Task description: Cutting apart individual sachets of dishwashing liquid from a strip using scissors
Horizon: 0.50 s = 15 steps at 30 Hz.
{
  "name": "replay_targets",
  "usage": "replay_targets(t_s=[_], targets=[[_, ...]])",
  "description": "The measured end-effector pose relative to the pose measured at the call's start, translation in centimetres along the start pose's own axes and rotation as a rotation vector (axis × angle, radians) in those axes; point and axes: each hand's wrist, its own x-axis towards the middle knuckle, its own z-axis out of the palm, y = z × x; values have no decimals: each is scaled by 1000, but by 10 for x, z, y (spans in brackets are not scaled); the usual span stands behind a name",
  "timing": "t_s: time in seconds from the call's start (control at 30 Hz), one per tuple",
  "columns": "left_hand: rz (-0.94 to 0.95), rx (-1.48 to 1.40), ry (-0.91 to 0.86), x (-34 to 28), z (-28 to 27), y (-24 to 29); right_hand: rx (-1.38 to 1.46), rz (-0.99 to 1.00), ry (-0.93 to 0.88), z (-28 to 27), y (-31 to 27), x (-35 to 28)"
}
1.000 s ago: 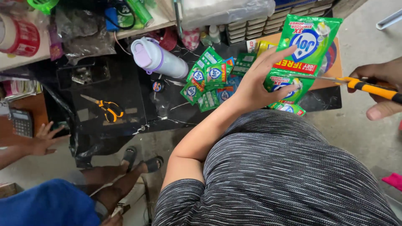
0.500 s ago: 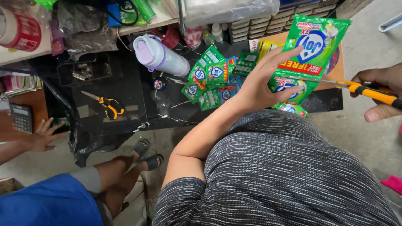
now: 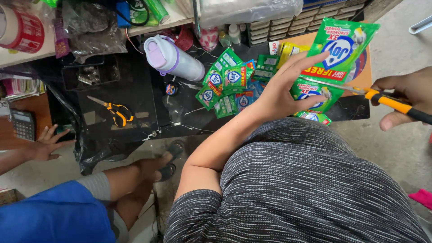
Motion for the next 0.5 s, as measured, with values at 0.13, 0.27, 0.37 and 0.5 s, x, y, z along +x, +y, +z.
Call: replay_targets(t_s=[0.13,0.27,0.37,0.5], targets=[[14,24,-13,-2,0,-6,-20,-38,134,5,1,1],[-25,39,-15,-3,-1,-8,193,104,-46,-16,-33,-20],[-41,36,-26,-4,-3,-9,41,45,72,-2,-19,-11],[-59,-37,-41,-5,-6,-7,-138,78,57,-8,-31,-11]])
